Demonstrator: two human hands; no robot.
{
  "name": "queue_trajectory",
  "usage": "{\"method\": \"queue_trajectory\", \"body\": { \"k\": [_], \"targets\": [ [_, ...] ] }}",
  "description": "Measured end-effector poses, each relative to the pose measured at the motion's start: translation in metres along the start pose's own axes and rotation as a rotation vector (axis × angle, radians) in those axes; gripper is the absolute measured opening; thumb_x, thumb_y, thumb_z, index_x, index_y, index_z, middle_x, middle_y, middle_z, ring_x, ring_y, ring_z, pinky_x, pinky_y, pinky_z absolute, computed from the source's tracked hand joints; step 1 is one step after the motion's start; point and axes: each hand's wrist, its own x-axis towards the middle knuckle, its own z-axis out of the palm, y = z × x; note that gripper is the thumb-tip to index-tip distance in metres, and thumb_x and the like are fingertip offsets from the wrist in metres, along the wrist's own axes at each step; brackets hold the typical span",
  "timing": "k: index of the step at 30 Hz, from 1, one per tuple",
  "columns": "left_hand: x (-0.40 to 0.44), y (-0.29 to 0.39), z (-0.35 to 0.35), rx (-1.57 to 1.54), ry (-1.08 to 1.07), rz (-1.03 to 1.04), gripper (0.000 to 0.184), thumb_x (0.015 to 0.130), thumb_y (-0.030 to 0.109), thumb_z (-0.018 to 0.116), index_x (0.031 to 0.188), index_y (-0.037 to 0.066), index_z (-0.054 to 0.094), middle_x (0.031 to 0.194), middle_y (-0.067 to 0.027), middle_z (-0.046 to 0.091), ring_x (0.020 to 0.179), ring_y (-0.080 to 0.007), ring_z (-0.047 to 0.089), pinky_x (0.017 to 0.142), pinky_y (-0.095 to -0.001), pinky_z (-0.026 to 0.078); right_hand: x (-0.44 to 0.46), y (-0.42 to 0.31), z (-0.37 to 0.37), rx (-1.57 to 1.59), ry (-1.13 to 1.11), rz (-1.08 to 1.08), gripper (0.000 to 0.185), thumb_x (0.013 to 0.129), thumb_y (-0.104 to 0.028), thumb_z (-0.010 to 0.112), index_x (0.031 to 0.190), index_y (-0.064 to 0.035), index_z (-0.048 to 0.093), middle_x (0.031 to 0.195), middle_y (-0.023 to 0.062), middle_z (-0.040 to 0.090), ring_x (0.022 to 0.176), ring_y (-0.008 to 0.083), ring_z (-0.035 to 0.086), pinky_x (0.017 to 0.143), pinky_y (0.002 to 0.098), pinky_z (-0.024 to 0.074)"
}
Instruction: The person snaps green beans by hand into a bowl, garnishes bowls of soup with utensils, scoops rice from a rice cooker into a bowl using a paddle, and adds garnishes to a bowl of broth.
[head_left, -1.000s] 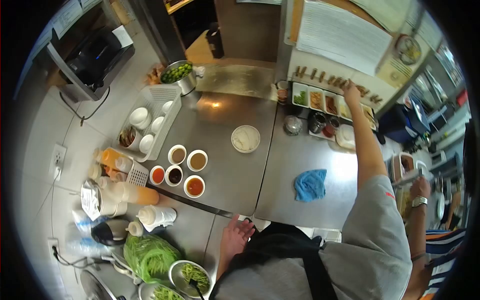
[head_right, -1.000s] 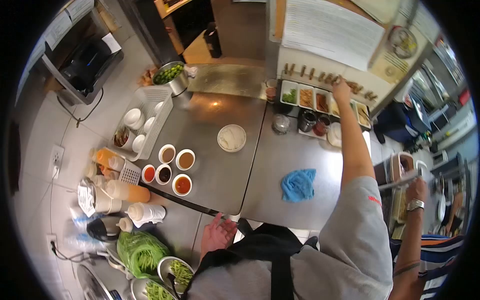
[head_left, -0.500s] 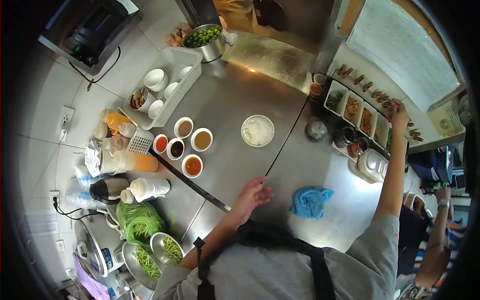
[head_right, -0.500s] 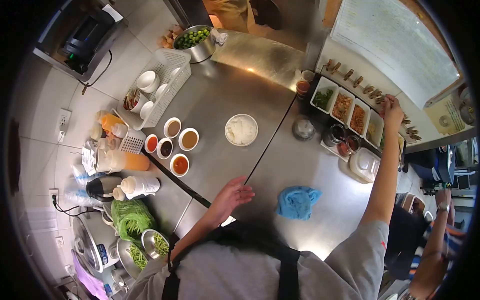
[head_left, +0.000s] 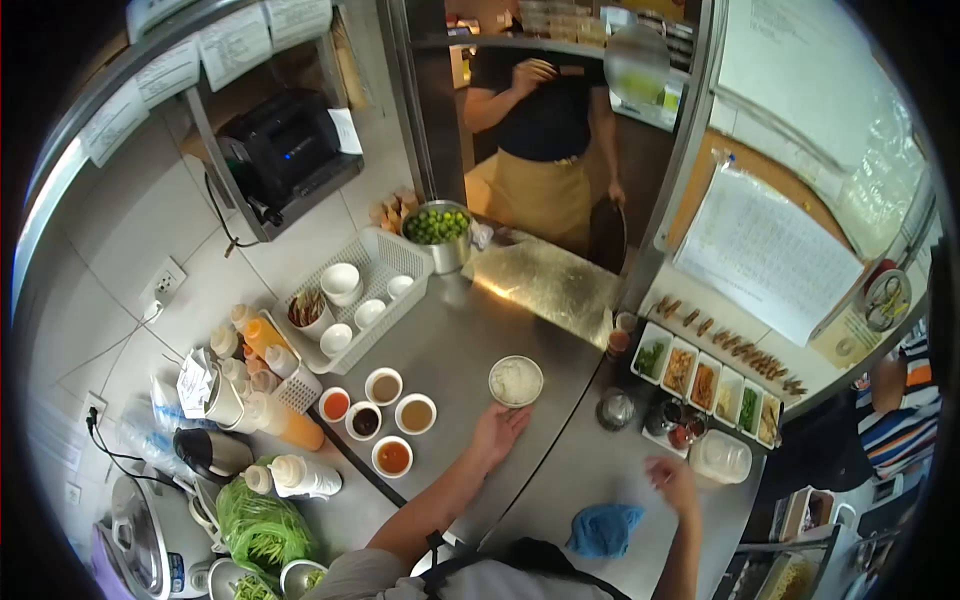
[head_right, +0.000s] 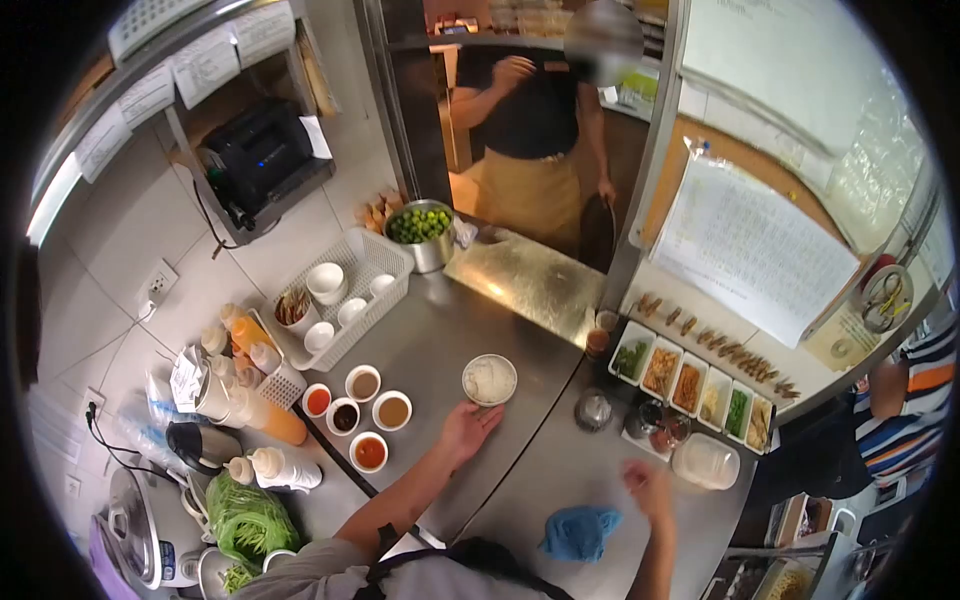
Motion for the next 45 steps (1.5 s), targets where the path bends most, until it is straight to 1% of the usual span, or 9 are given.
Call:
{"method": "queue_trajectory", "body": {
  "k": [11,21,27,32,39,40,42,43,45],
  "targets": [
    [-0.005,0.002,0.01,0.16,0.105,-0.094,0.032,0.091,0.029,0.051,0.118,0.012,0.048,0.12,-0.0118,0.056,0.1,-0.0271,0.06,0.092,-0.0406,0.047,-0.046,0.038,0.087,-0.357,-0.253,-0.072,0.028,0.054,-0.032,0.08,0.078,-0.0184,0.075,0.069,0.0074,0.068,0.064,0.0225,0.066,0.065,0.0321,0.053],
    [-0.205,-0.057,-0.056,0.409,-0.203,-0.468,0.04,0.097,0.029,0.047,0.134,0.011,0.044,0.118,-0.0083,0.057,0.109,-0.0187,0.056,0.091,-0.0325,0.046,-0.048,-0.017,0.064,-0.542,-0.3,-0.269,0.029,0.074,-0.031,0.072,0.101,-0.02,0.073,0.08,0.0118,0.07,0.077,0.0221,0.068,0.073,0.0316,0.053],
    [-0.338,0.098,0.088,0.762,-1.187,0.292,0.044,0.095,0.034,0.052,0.123,0.0,0.053,0.114,-0.0136,0.058,0.105,-0.0245,0.056,0.086,-0.0385,0.045,-0.105,-0.268,0.021,0.579,-1.383,-0.953,0.026,0.075,-0.017,0.077,0.093,0.0,0.068,0.091,0.0151,0.067,0.08,0.0268,0.065,0.07,0.0352,0.0505],
    [-0.4,0.141,0.103,1.235,-1.489,-0.546,0.067,0.091,0.041,0.057,0.147,0.02,0.027,0.145,-0.0221,0.033,0.136,-0.0212,0.034,0.106,-0.0198,0.031,-0.12,-0.308,0.03,0.719,-1.927,-1.092,0.02,0.078,-0.016,0.077,0.086,0.0005,0.068,0.081,0.0147,0.066,0.068,0.0303,0.063,0.058,0.0367,0.0475],
    [-0.44,0.152,0.081,0.931,-1.166,0.422,0.03,0.095,0.021,0.053,0.098,-0.007,0.064,0.079,-0.0126,0.063,0.065,-0.0205,0.058,0.053,-0.0326,0.043,-0.094,-0.301,0.074,1.136,-2.029,-1.113,0.016,0.084,-0.016,0.07,0.084,-0.0005,0.067,0.078,0.0136,0.065,0.065,0.0301,0.061,0.057,0.0396,0.0471],
    [-0.445,0.143,0.068,1.199,-1.917,0.805,0.034,0.091,0.024,0.06,0.114,0.0,0.057,0.095,-0.0135,0.061,0.068,-0.0203,0.058,0.054,-0.0301,0.047,-0.091,-0.294,0.081,1.16,-2.014,-1.082,0.015,0.084,-0.016,0.07,0.085,-0.0005,0.067,0.078,0.0134,0.065,0.065,0.0296,0.061,0.057,0.0391,0.0472],
    [-0.472,0.126,0.085,1.135,-1.88,1.235,0.054,0.085,0.029,0.069,0.13,0.004,0.051,0.091,-0.0099,0.056,0.061,-0.0151,0.053,0.047,-0.0265,0.045,-0.088,-0.286,0.089,1.166,-2.002,-1.022,0.015,0.084,-0.015,0.069,0.087,-0.0004,0.066,0.079,0.0129,0.065,0.066,0.0284,0.061,0.058,0.0383,0.0473],
    [-0.496,0.12,0.119,0.853,-1.115,1.117,0.059,0.083,0.03,0.072,0.13,0.002,0.051,0.071,-0.0055,0.052,0.051,-0.0102,0.046,0.04,-0.0253,0.039,-0.086,-0.28,0.094,1.159,-1.993,-0.981,0.015,0.084,-0.015,0.069,0.087,-0.0003,0.066,0.079,0.0127,0.065,0.066,0.0278,0.061,0.059,0.0379,0.0473],
    [-0.504,0.147,0.127,1.102,-1.482,0.904,0.056,0.086,0.039,0.066,0.125,0.0,0.053,0.065,-0.0079,0.054,0.051,-0.0135,0.048,0.041,-0.026,0.041,-0.089,-0.276,0.104,1.091,-2.014,-0.909,0.016,0.085,-0.015,0.069,0.089,-0.0003,0.066,0.08,0.0122,0.066,0.067,0.0267,0.061,0.06,0.0371,0.0475]
  ]
}}
